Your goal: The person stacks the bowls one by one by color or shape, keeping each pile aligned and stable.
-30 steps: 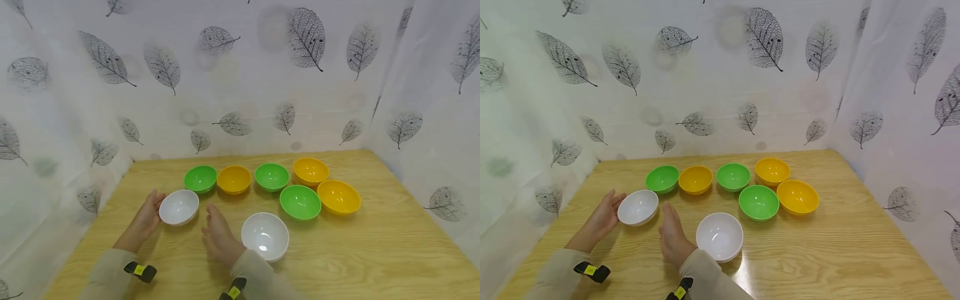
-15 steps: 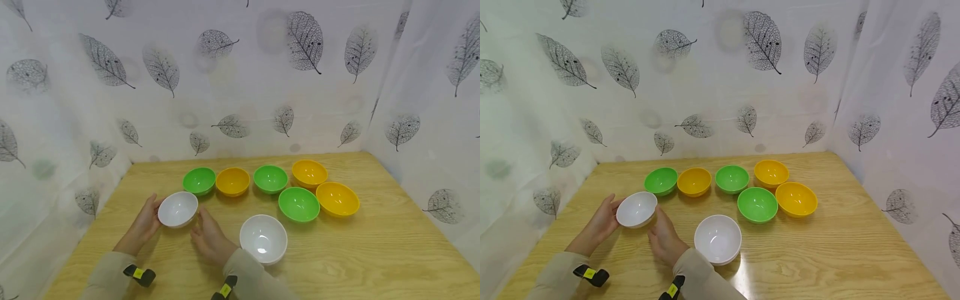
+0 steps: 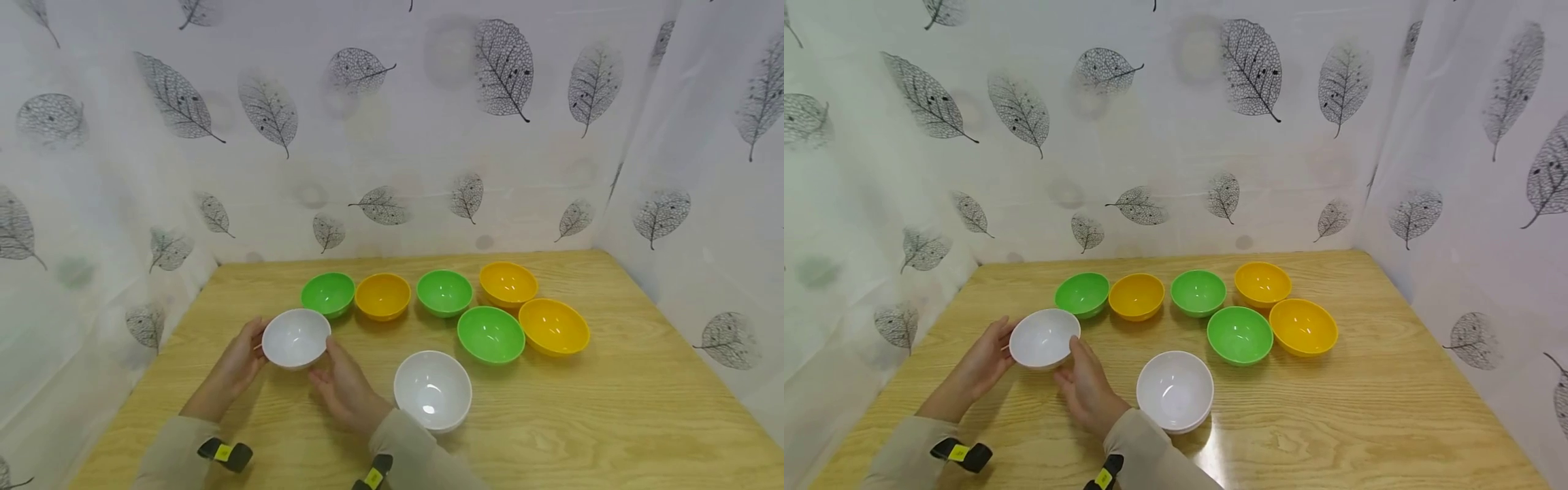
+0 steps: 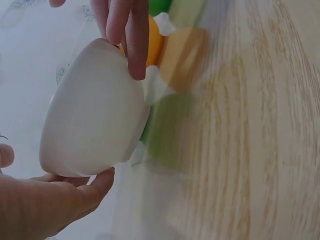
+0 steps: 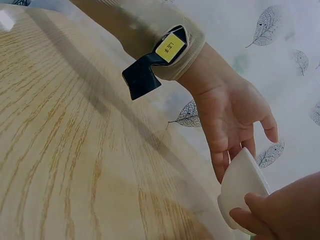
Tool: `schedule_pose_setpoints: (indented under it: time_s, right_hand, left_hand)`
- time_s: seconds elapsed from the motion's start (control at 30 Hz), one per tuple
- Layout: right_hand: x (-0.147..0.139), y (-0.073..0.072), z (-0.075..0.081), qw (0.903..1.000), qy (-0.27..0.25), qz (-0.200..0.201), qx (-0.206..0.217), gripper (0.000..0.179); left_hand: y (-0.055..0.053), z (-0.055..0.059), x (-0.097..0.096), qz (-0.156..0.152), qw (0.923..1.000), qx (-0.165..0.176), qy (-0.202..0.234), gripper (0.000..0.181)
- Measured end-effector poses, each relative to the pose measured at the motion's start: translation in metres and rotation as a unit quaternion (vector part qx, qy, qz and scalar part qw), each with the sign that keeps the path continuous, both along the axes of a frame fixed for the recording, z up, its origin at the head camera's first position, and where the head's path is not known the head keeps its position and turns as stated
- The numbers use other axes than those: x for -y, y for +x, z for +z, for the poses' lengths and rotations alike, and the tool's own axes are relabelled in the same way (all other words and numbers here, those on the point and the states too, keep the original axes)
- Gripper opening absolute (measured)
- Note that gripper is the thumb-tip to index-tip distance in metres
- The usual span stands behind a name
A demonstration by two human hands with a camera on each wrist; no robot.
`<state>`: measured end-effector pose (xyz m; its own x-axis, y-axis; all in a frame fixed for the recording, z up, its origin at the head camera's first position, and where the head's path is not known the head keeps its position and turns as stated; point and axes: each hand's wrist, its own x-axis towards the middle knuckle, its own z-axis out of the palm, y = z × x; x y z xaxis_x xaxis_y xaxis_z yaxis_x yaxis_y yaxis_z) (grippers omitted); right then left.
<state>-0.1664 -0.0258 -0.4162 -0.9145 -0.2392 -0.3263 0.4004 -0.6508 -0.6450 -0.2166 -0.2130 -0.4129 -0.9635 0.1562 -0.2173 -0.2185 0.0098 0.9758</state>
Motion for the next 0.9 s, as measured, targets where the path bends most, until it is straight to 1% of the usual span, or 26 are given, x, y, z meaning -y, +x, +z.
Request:
schedule_pose_setpoints:
  time_s: [0.1,0.17,0.23,0.33,0.4,0.47,0.57,0.63,0.67,0.7,0.83,0.9]
  right_hand:
    - [-0.002,0.001,0.001,0.9999,0.006,-0.006,-0.014,0.067]
    - [-0.004,0.002,0.001,0.9996,0.017,-0.010,-0.021,0.065]
    - [-0.007,0.003,0.003,0.9991,0.030,-0.009,-0.029,0.063]
    - [-0.011,0.003,0.005,0.9984,0.041,-0.003,-0.040,0.058]
    - [-0.015,0.003,0.007,0.9975,0.046,0.002,-0.052,0.058]
    - [-0.018,0.002,0.008,0.9964,0.049,0.005,-0.069,0.060]
    - [-0.021,0.003,0.011,0.9937,0.065,0.003,-0.091,0.065]
    - [-0.023,0.003,0.013,0.9920,0.079,-0.002,-0.098,0.069]
    - [-0.024,0.003,0.014,0.9904,0.095,-0.004,-0.101,0.071]
    - [-0.026,0.003,0.015,0.9884,0.109,-0.004,-0.105,0.073]
    - [-0.034,0.005,0.020,0.9772,0.166,-0.003,-0.133,0.075]
    - [-0.038,0.007,0.023,0.9726,0.180,-0.006,-0.147,0.076]
  left_hand:
    - [0.002,0.006,-0.001,-0.010,0.9997,-0.024,-0.001,0.070]
    - [0.003,0.012,-0.002,-0.027,0.9984,-0.046,-0.020,0.070]
    - [0.004,0.018,-0.003,-0.050,0.9952,-0.071,-0.045,0.069]
    - [0.007,0.026,-0.004,-0.081,0.9874,-0.111,-0.080,0.069]
    - [0.008,0.031,-0.005,-0.092,0.9833,-0.126,-0.093,0.068]
    - [0.011,0.036,-0.006,-0.098,0.9815,-0.131,-0.099,0.068]
    - [0.016,0.042,-0.008,-0.102,0.9837,-0.127,-0.075,0.069]
    - [0.020,0.047,-0.010,-0.105,0.9851,-0.127,-0.048,0.068]
    - [0.022,0.049,-0.011,-0.106,0.9855,-0.129,-0.033,0.068]
    - [0.024,0.051,-0.013,-0.108,0.9851,-0.133,-0.020,0.067]
    - [0.029,0.057,-0.020,-0.115,0.9827,-0.145,0.000,0.064]
    - [0.031,0.059,-0.022,-0.119,0.9824,-0.144,0.008,0.063]
